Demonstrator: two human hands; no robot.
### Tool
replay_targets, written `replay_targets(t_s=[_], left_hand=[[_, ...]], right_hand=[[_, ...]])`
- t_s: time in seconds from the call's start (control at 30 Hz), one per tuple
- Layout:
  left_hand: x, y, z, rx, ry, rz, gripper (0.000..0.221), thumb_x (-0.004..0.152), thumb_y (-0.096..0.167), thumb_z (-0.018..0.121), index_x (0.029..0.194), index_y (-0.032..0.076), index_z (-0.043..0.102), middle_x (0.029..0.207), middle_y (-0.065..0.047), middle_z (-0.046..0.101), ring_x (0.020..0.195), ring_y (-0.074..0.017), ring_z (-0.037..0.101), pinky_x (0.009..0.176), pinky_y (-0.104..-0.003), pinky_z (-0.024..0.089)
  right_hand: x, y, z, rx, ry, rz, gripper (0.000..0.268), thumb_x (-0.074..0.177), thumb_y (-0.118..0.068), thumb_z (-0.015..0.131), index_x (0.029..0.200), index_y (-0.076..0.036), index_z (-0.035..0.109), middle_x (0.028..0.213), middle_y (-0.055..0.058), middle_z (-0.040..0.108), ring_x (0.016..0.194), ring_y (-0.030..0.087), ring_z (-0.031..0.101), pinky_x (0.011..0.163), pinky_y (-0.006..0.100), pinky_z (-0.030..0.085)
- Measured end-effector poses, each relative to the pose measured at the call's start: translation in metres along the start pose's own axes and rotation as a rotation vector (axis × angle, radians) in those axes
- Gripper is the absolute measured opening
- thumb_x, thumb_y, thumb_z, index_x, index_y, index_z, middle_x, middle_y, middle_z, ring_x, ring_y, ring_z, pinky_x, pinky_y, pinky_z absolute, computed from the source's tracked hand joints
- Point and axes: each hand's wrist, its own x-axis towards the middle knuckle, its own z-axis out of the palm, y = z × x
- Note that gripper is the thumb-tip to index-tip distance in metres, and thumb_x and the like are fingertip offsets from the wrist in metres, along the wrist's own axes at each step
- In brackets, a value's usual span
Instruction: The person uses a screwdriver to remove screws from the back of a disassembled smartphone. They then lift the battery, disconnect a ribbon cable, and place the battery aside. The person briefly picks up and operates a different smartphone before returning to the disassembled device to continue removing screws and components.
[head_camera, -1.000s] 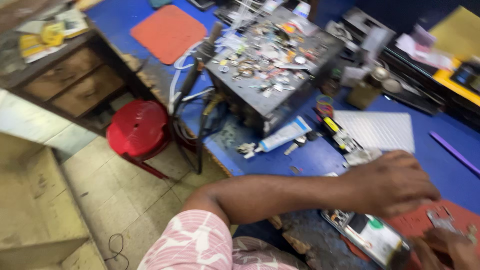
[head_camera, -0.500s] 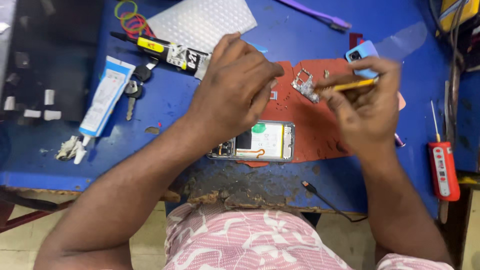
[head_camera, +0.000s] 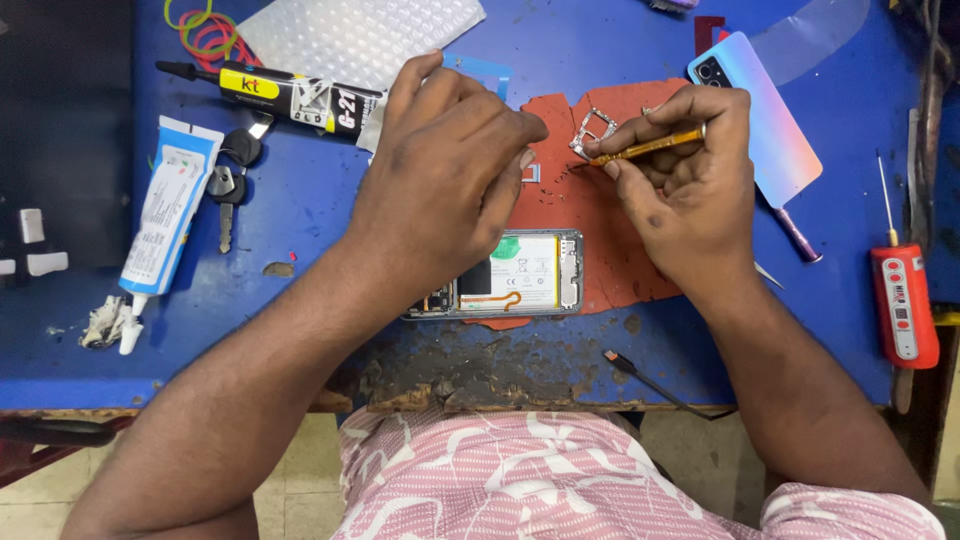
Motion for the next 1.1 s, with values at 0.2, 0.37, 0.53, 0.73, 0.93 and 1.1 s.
replay_targets(t_s=[0.2, 0.37, 0.53, 0.73, 0.93, 1.1], left_hand=[[-0.001, 0.000, 0.006, 0.006, -0.015, -0.041, 0.023, 0.092, 0.002, 0.073, 0.113, 0.006, 0.068, 0.105, -0.008, 0.064, 0.110, -0.0292, 0.059, 0.117, -0.055, 0.035], [-0.001, 0.001, 0.010, -0.101, -0.065, -0.067, 0.024, 0.091, 0.008, 0.077, 0.112, 0.006, 0.067, 0.110, -0.010, 0.064, 0.111, -0.0320, 0.057, 0.104, -0.045, 0.042], [0.001, 0.003, 0.013, -0.163, -0.088, -0.018, 0.023, 0.088, 0.015, 0.082, 0.106, 0.007, 0.070, 0.107, -0.007, 0.066, 0.109, -0.0298, 0.058, 0.103, -0.046, 0.042], [-0.001, 0.007, 0.014, -0.175, -0.065, -0.016, 0.018, 0.087, 0.009, 0.083, 0.098, 0.009, 0.069, 0.099, -0.003, 0.066, 0.108, -0.0268, 0.059, 0.101, -0.043, 0.043], [-0.001, 0.008, 0.020, -0.286, -0.062, -0.124, 0.018, 0.087, 0.006, 0.083, 0.094, 0.007, 0.066, 0.092, -0.004, 0.065, 0.096, -0.0247, 0.059, 0.091, -0.040, 0.044], [-0.002, 0.009, 0.028, -0.429, -0.027, -0.226, 0.018, 0.088, 0.006, 0.083, 0.093, 0.007, 0.066, 0.091, -0.002, 0.068, 0.091, -0.0198, 0.061, 0.075, -0.032, 0.048]], right_hand=[[-0.003, -0.004, -0.001, 0.080, 0.030, -0.019, 0.043, 0.107, 0.023, 0.056, 0.127, -0.005, 0.031, 0.116, 0.014, 0.059, 0.111, 0.019, 0.068, 0.108, 0.034, 0.063], [-0.006, -0.019, -0.001, 0.084, 0.080, -0.083, 0.047, 0.105, 0.024, 0.056, 0.125, -0.007, 0.027, 0.113, 0.016, 0.058, 0.110, 0.022, 0.070, 0.106, 0.039, 0.065], [-0.010, -0.032, 0.002, 0.037, 0.061, -0.137, 0.049, 0.104, 0.022, 0.059, 0.124, -0.007, 0.026, 0.112, 0.020, 0.060, 0.109, 0.026, 0.071, 0.103, 0.041, 0.066], [-0.011, -0.036, 0.004, 0.043, 0.044, -0.154, 0.050, 0.103, 0.020, 0.060, 0.124, -0.008, 0.025, 0.111, 0.023, 0.062, 0.108, 0.028, 0.073, 0.100, 0.040, 0.066], [-0.012, -0.040, 0.005, 0.013, 0.065, -0.204, 0.050, 0.103, 0.017, 0.061, 0.127, -0.009, 0.025, 0.110, 0.023, 0.063, 0.107, 0.028, 0.073, 0.099, 0.040, 0.067], [-0.014, -0.041, 0.005, 0.044, 0.079, -0.208, 0.049, 0.104, 0.015, 0.060, 0.126, -0.010, 0.026, 0.110, 0.022, 0.064, 0.108, 0.028, 0.073, 0.100, 0.041, 0.067]])
